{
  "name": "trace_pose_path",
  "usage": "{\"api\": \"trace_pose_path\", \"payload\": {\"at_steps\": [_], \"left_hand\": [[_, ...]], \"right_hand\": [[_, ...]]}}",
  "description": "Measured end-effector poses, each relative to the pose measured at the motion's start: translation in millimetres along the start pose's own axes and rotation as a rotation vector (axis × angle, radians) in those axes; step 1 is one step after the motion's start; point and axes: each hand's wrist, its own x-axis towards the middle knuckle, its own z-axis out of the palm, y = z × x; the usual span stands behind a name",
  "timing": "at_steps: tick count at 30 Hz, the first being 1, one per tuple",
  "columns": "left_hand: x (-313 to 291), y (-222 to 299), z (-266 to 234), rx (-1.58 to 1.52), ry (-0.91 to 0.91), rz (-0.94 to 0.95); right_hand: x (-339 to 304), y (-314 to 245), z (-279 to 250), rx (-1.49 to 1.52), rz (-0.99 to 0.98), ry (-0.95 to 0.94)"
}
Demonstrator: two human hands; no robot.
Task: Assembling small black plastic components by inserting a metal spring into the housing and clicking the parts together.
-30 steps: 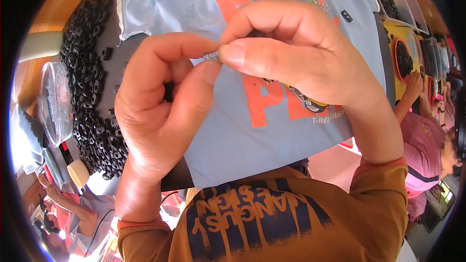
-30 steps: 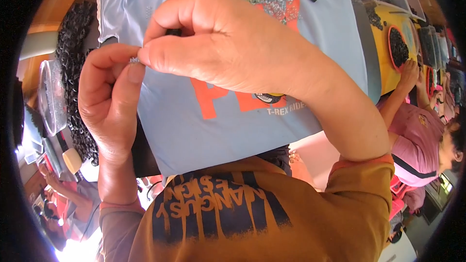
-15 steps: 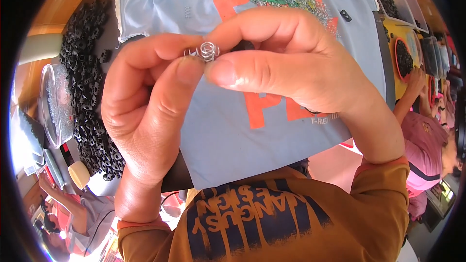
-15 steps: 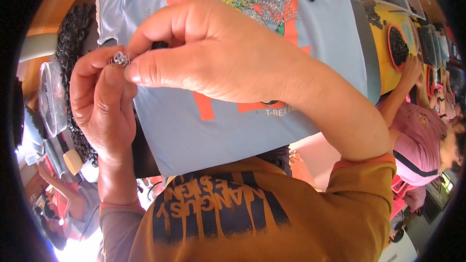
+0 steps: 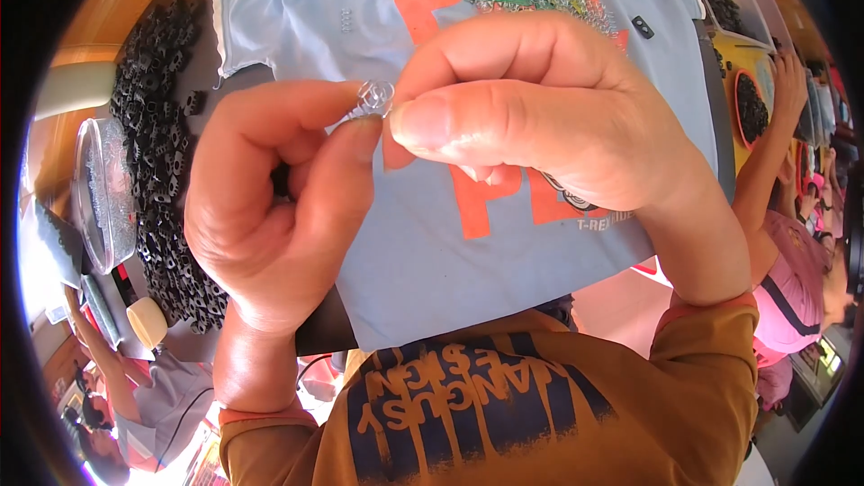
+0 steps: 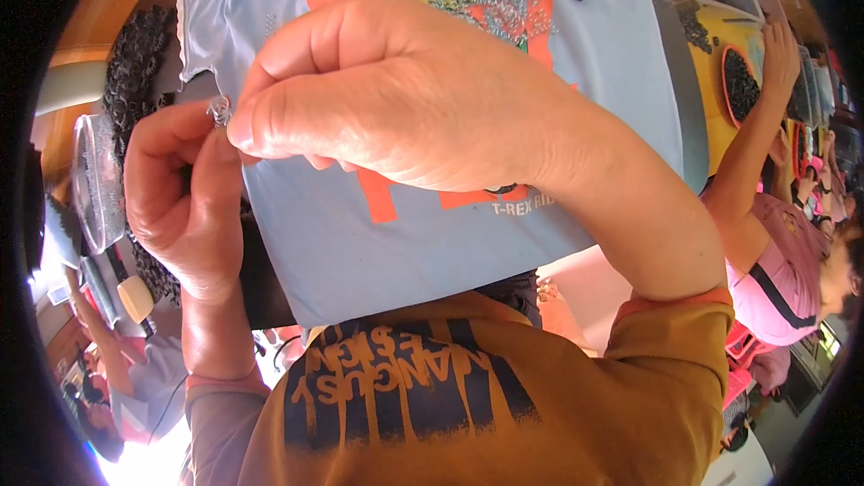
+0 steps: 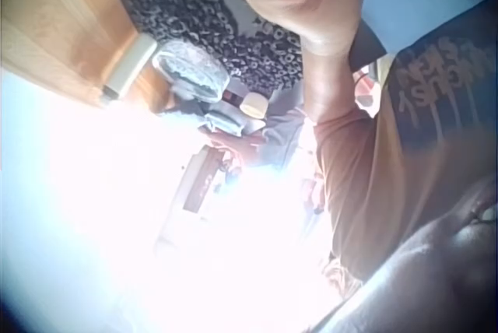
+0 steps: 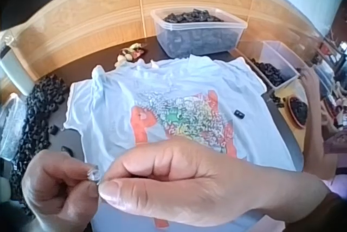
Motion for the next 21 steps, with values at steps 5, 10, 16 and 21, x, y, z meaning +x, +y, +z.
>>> {"api": "trace_pose_path", "payload": {"at_steps": [5,10,16,21], "left_hand": [[-2,0,2,0.238,0.011,0.176],[4,2,-3,0.511,-0.022,0.43],[3,5,-4,0.452,-0.029,0.287],[7,-3,-3,-0.22,-0.149,-0.121]], "right_hand": [[0,-2,0,0.037,0.059,-0.046],[1,0,3,0.064,0.11,-0.063],[0,1,0,0.308,0.141,-0.163],[5,2,-6,0.21,0.091,-0.115]]}}
